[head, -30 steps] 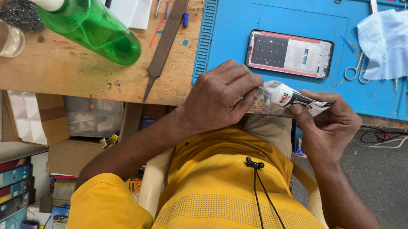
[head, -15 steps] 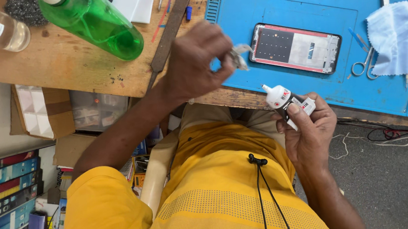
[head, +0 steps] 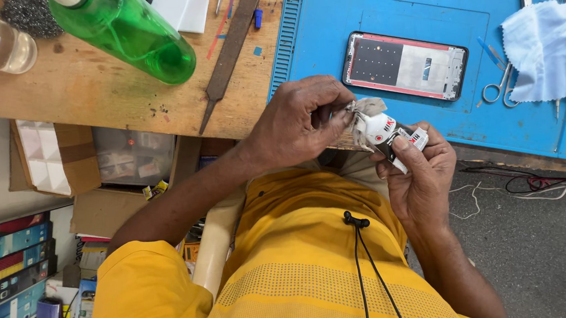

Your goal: The person scrapes old adhesive residue off the inner edge of a disassembled phone frame using a metal tool, wipes the frame with a cloth, then squeezes glue from a tube along the frame edge, rotating the phone as they apply it.

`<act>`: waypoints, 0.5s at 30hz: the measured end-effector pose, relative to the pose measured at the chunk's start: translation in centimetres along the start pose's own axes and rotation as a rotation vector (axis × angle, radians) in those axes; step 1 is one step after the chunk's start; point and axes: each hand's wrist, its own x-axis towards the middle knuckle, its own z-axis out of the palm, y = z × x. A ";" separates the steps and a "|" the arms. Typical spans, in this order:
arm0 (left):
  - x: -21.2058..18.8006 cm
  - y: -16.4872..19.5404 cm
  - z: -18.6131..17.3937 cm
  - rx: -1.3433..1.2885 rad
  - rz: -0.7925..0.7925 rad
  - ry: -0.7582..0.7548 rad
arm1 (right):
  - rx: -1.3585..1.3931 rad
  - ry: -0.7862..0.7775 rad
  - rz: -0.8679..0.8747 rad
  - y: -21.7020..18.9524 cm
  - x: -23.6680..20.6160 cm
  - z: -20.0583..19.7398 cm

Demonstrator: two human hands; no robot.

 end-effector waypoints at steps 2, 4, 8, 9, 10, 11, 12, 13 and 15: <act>-0.1 0.1 0.3 0.056 0.074 0.045 | 0.025 -0.018 0.019 0.0 0.0 0.0; -0.3 0.0 0.8 0.084 0.140 0.105 | 0.120 -0.032 0.094 0.0 -0.1 0.1; -0.9 -0.7 1.3 -0.006 0.170 0.139 | 0.265 -0.033 0.212 0.1 -0.4 0.4; -1.1 -0.9 1.4 -0.031 0.210 0.150 | 0.270 -0.037 0.223 0.2 -0.5 0.4; -1.3 -1.1 1.5 -0.057 0.250 0.161 | 0.274 -0.040 0.234 0.3 -0.6 0.5; -1.5 -1.4 1.7 -0.065 0.246 0.163 | 0.280 -0.044 0.244 0.5 -0.7 0.5; -1.5 -1.7 1.9 -0.073 0.241 0.164 | 0.316 -0.054 0.261 0.6 -0.8 0.6; -1.6 -2.0 2.2 -0.083 0.233 0.166 | 0.351 -0.063 0.280 0.8 -0.9 0.5; -1.5 -2.8 2.5 -0.324 0.166 0.216 | 0.425 -0.097 0.298 1.1 -1.0 0.4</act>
